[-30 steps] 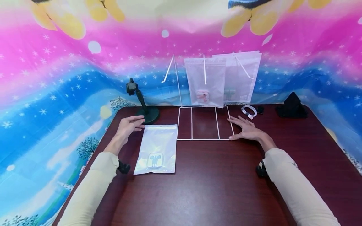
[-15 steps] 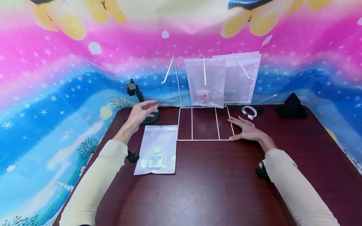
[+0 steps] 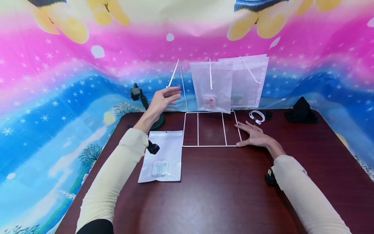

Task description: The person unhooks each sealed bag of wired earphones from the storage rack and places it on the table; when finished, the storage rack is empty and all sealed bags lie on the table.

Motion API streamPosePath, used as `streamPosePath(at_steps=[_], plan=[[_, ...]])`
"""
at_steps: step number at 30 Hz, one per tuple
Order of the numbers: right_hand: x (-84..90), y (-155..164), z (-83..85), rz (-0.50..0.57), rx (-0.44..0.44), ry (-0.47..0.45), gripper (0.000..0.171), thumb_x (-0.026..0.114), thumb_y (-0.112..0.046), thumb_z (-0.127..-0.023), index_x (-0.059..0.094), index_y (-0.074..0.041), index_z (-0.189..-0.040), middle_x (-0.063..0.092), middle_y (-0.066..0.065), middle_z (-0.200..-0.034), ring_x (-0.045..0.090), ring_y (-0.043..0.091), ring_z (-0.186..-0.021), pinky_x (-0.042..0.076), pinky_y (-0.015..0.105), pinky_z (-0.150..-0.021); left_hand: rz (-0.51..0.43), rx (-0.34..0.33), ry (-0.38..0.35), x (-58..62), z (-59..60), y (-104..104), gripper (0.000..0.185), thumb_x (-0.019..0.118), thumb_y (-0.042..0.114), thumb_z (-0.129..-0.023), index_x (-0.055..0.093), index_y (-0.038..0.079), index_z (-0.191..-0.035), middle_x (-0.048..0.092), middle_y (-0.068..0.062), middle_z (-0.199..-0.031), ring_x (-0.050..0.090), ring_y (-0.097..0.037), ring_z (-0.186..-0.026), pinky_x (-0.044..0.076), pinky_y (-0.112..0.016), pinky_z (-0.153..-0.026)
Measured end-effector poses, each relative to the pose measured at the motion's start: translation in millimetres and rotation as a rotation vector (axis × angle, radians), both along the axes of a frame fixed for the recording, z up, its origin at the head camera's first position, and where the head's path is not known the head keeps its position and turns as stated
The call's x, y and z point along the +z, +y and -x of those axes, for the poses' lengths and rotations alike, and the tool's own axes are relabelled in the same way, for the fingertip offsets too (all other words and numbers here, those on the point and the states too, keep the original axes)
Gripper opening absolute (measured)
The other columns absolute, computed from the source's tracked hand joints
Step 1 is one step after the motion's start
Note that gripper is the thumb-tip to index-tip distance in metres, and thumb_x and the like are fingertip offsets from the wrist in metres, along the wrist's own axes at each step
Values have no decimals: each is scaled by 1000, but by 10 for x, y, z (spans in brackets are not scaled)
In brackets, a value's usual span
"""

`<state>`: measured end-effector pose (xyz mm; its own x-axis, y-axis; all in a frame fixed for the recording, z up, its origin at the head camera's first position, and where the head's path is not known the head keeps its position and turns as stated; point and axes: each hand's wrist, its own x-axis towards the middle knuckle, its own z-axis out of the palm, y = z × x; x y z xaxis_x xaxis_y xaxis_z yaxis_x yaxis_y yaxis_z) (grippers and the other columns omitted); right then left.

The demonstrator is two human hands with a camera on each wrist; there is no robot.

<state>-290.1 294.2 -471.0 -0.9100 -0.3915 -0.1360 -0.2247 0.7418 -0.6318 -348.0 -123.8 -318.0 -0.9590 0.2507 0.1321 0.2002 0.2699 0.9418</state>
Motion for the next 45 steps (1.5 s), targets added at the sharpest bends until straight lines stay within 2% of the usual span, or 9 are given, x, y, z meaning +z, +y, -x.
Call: streamPosePath(at_steps=[5, 9, 16, 21, 26, 29, 36, 41, 45], plan=[[-9, -7, -16, 16, 3, -6, 102, 82, -48, -86, 29, -12, -165, 11, 16, -173, -8, 43, -158, -9, 69, -120, 18, -7, 30, 84, 75, 146, 50, 72, 32, -100, 62, 11, -144, 67, -7, -138, 65, -23, -123, 55, -42, -102], [-5, 11, -16, 21, 1, 7, 102, 82, -48, -85, 29, -12, -165, 11, 15, -173, -8, 43, -158, -9, 70, -119, 4, -30, 21, 119, 166, 248, 53, 72, 35, -100, 60, 11, -146, 66, -8, -139, 65, -24, -124, 55, -40, -102], [-4, 32, -27, 39, 26, 43, 103, 81, -51, -84, 29, -11, -164, 13, 17, -173, -6, 44, -157, -8, 70, -119, -103, -12, -2, 145, 322, 424, 53, 71, 28, -101, 57, 8, -148, 62, -14, -144, 61, -34, -129, 51, -48, -107], [-33, 16, 0, 54, 21, 43, 103, 83, -50, -83, 31, -12, -164, 14, 16, -173, -6, 43, -158, -8, 69, -119, -181, 47, -16, 189, 425, 539, 54, 68, 24, -102, 53, 14, -153, 58, -9, -151, 57, -26, -135, 49, -44, -109], [-23, 0, 11, 17, 1, 17, 102, 83, -48, -85, 30, -13, -165, 12, 13, -174, -7, 41, -159, -8, 68, -121, -242, 28, -35, 260, 499, 638, 53, 63, 23, -105, 49, 15, -155, 53, -7, -155, 53, -20, -139, 43, -39, -115], [7, 4, -4, 6, 5, 16, 101, 82, -46, -86, 29, -11, -165, 12, 15, -173, -7, 43, -158, -8, 68, -120, -260, 18, -33, 284, 507, 711, 52, 62, 22, -106, 47, 13, -156, 51, -9, -155, 51, -20, -140, 41, -39, -116], [3, 9, -2, 2, 6, 15, 101, 82, -47, -87, 28, -12, -165, 10, 15, -174, -7, 42, -158, -7, 68, -120, -296, 84, -23, 305, 465, 800, 46, 63, 18, -105, 54, 10, -149, 55, -13, -148, 51, -21, -135, 39, -44, -116], [-1, 19, -14, 17, 1, 22, 102, 82, -47, -86, 29, -11, -165, 12, 16, -173, -7, 43, -158, -7, 69, -120, -306, 57, -17, 307, 442, 813, 40, 63, 16, -105, 58, 6, -143, 58, -16, -144, 55, -25, -129, 40, -45, -115], [-16, 2, -12, 40, 10, 35, 102, 83, -45, -85, 30, -10, -164, 13, 18, -172, -6, 45, -157, -7, 71, -119, -265, 42, 5, 283, 361, 783, 36, 61, 18, -106, 60, 6, -141, 62, -16, -140, 59, -26, -127, 47, -39, -110]])
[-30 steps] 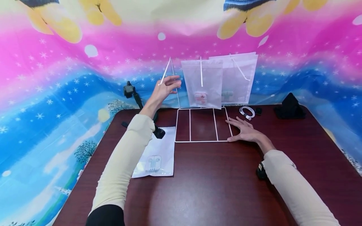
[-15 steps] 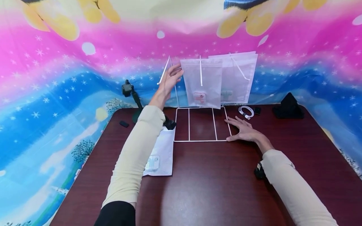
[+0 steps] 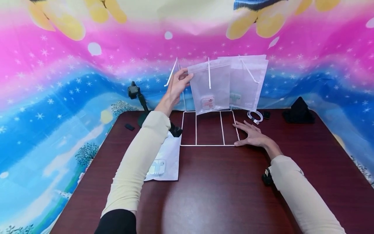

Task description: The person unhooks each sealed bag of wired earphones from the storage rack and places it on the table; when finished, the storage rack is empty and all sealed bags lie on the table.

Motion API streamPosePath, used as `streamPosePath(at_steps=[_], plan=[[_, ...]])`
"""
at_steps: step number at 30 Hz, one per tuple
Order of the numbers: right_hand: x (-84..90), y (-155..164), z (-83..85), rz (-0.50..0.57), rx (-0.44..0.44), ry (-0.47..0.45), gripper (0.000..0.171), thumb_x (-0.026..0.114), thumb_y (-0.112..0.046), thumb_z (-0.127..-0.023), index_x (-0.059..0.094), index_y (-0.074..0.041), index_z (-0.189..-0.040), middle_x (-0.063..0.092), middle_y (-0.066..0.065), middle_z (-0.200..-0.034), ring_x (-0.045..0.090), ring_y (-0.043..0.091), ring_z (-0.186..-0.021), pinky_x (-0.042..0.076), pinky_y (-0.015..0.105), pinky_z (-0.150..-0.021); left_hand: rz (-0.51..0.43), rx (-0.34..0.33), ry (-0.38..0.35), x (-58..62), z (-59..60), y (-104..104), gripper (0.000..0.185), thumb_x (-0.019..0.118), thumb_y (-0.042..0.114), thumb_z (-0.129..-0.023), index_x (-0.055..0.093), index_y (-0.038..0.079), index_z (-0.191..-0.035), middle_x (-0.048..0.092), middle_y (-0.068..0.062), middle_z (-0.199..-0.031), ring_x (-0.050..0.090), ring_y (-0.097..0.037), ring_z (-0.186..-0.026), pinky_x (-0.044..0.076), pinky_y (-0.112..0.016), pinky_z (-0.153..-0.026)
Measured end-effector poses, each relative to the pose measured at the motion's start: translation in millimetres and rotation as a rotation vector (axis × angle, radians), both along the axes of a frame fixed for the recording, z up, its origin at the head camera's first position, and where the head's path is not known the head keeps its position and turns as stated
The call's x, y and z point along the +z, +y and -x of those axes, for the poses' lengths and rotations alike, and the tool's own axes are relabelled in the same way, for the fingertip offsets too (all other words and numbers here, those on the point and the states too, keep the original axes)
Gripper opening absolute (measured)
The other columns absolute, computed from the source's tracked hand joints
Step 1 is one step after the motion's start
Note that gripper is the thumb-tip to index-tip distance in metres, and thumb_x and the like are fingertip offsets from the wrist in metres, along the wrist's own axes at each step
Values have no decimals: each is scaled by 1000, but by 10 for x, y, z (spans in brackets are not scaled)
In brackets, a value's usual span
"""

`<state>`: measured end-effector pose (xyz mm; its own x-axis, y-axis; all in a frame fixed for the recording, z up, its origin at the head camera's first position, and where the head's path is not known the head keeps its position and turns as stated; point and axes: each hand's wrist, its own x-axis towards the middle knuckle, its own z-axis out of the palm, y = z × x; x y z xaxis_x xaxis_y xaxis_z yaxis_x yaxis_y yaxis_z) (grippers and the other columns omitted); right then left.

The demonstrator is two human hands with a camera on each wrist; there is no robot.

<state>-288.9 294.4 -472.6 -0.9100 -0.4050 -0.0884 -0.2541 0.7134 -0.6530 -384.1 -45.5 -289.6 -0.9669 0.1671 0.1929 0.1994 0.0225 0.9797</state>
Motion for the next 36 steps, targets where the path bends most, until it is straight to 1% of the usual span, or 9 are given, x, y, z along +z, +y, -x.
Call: streamPosePath(at_steps=[3, 7, 12, 14, 20, 23, 27, 31, 36], plan=[[-7, -1, 3, -1, -6, -7, 102, 83, -47, -85, 30, -11, -164, 13, 16, -173, -6, 43, -158, -8, 69, -120, 20, -11, 10, -29, -92, -19, 35, 61, 18, -106, 62, 8, -140, 65, -15, -137, 63, -26, -122, 52, -36, -104], [16, 7, 7, -17, -18, -20, 102, 83, -47, -86, 29, -12, -165, 11, 15, -173, -7, 41, -159, -9, 68, -120, 18, -28, 17, -62, -223, -64, 36, 62, 17, -106, 63, 8, -141, 67, -16, -134, 67, -28, -116, 55, -37, -99], [35, 13, 14, -31, -24, -20, 101, 83, -46, -86, 29, -11, -165, 11, 15, -174, -7, 41, -159, -9, 68, -121, 36, -48, 12, -68, -364, -142, 35, 64, 20, -105, 65, 10, -138, 69, -14, -131, 70, -29, -111, 54, -37, -101], [40, 13, 14, -29, -27, -20, 101, 83, -46, -86, 30, -12, -165, 12, 14, -174, -7, 41, -159, -8, 68, -121, 46, -62, 21, -66, -420, -167, 33, 65, 21, -105, 67, 10, -136, 69, -14, -129, 71, -31, -109, 54, -38, -102], [26, -5, 2, -16, -26, -21, 101, 83, -46, -86, 30, -10, -164, 13, 16, -173, -6, 42, -158, -8, 69, -120, 62, -94, 54, -93, -611, -225, 32, 66, 23, -104, 69, 11, -133, 71, -13, -124, 73, -28, -106, 55, -43, -102], [14, -8, -3, -9, -24, -19, 101, 83, -45, -85, 30, -9, -164, 13, 17, -173, -6, 43, -158, -7, 70, -120, 70, -89, 57, -109, -719, -244, 32, 67, 24, -104, 69, 12, -134, 72, -12, -123, 74, -28, -104, 55, -42, -102], [13, -10, -12, -4, -30, -22, 101, 83, -45, -85, 31, -9, -164, 13, 17, -173, -6, 43, -158, -8, 70, -120, 83, -77, 70, -113, -861, -254, 35, 68, 23, -103, 68, 13, -137, 72, -12, -125, 72, -27, -108, 57, -42, -99], [11, -12, -8, -9, -40, -21, 102, 83, -45, -85, 30, -10, -164, 13, 17, -173, -6, 42, -158, -8, 69, -120, 69, -76, 83, -95, -989, -259, 36, 68, 22, -103, 67, 12, -138, 70, -11, -128, 70, -27, -112, 58, -43, -98], [-3, -11, 6, -20, -52, -18, 103, 83, -47, -84, 29, -11, -165, 13, 16, -173, -6, 41, -159, -9, 68, -121, 14, -97, 86, -67, -1110, -272, 35, 68, 19, -103, 68, 7, -136, 71, -14, -127, 72, -28, -106, 59, -45, -95]])
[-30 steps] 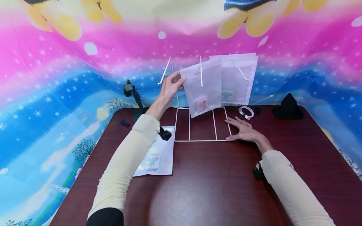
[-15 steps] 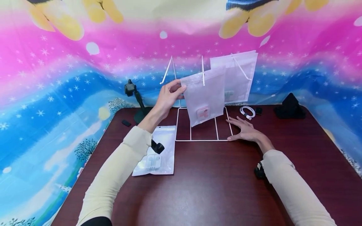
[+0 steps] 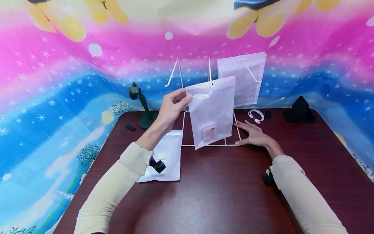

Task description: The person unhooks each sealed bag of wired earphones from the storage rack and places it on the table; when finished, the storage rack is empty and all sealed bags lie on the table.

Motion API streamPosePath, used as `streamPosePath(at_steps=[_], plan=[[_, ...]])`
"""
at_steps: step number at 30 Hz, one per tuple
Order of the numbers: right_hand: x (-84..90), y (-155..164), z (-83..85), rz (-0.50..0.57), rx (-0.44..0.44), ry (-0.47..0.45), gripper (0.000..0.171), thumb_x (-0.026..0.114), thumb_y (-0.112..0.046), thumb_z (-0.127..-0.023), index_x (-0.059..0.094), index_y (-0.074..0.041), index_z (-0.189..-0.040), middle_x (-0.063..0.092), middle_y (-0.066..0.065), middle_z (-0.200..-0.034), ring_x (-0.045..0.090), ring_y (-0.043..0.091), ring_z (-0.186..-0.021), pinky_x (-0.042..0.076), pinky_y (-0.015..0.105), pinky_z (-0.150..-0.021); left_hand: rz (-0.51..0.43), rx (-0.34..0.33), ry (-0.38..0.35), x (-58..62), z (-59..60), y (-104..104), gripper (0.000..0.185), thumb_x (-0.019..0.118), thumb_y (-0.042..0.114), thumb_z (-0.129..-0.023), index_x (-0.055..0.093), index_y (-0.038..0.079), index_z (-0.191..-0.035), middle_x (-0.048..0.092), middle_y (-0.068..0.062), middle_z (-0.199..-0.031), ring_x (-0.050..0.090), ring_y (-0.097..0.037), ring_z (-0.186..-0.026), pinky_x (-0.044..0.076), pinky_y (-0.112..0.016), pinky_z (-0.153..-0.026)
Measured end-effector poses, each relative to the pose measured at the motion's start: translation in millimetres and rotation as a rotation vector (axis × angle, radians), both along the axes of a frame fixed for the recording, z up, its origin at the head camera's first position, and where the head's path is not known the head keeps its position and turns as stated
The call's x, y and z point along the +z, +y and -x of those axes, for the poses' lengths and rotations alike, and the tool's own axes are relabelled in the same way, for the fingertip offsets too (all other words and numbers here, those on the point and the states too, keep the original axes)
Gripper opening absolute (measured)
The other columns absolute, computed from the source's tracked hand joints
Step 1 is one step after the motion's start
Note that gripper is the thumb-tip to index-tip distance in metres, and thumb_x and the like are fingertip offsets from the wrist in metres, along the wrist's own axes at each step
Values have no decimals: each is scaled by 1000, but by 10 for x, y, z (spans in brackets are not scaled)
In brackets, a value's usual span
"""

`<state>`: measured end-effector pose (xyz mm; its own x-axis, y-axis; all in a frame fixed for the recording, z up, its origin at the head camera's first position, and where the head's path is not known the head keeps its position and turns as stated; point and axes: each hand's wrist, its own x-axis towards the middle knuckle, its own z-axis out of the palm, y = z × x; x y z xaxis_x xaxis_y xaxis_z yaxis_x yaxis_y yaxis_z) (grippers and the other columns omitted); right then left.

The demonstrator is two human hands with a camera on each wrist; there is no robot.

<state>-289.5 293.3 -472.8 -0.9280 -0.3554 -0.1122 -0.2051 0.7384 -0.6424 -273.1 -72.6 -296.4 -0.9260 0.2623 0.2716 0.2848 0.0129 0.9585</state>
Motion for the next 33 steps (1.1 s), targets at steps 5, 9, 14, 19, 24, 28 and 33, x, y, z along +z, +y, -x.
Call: streamPosePath(at_steps=[5, 9, 14, 19, 24, 28, 33], plan=[[-7, 6, 12, 4, 4, -3, 102, 83, -46, -84, 30, -11, -164, 13, 16, -173, -6, 41, -159, -8, 68, -121, -23, -1, -9, 4, -89, -30, 35, 68, 18, -102, 68, 6, -135, 71, -15, -125, 72, -26, -102, 60, -43, -93], [0, 4, 11, 3, 13, 5, 101, 83, -45, -85, 31, -10, -164, 13, 16, -173, -6, 41, -159, -8, 68, -121, -19, 6, 6, 23, -156, -59, 35, 69, 18, -102, 68, 6, -135, 72, -14, -124, 71, -25, -101, 60, -40, -91], [10, 4, 12, 3, 14, 13, 102, 84, -45, -85, 31, -9, -164, 14, 16, -173, -5, 42, -158, -6, 69, -121, -33, -1, 9, 66, -236, -83, 35, 70, 18, -101, 69, 6, -134, 72, -13, -123, 71, -24, -101, 60, -40, -92], [9, -14, -10, 25, 3, 19, 103, 85, -43, -83, 31, -8, -164, 17, 17, -172, -4, 42, -158, -6, 69, -120, -58, -34, 14, 100, -337, -125, 34, 70, 17, -101, 69, 5, -133, 72, -14, -121, 71, -26, -100, 60, -40, -91], [-25, -4, -49, 41, 2, 6, 101, 84, -43, -84, 32, -8, -163, 16, 18, -172, -5, 43, -158, -7, 70, -120, -29, -41, 2, 66, -470, -227, 35, 69, 19, -102, 68, 5, -134, 72, -13, -122, 72, -27, -102, 60, -39, -91], [-60, -12, -52, 36, 11, 0, 100, 83, -44, -85, 32, -9, -163, 15, 18, -172, -5, 43, -158, -7, 70, -120, -17, -4, -26, 9, -553, -377, 31, 70, 18, -101, 70, 6, -130, 74, -7, -114, 73, -22, -99, 61, -36, -89], [-41, 3, -21, 23, 19, 24, 98, 83, -44, -86, 33, -10, -163, 16, 17, -172, -4, 43, -158, -6, 69, -121, -109, 61, -23, 4, -606, -620, 17, 69, 7, -100, 76, 12, -115, 75, 0, -97, 72, -14, -87, 61, -32, -83]])
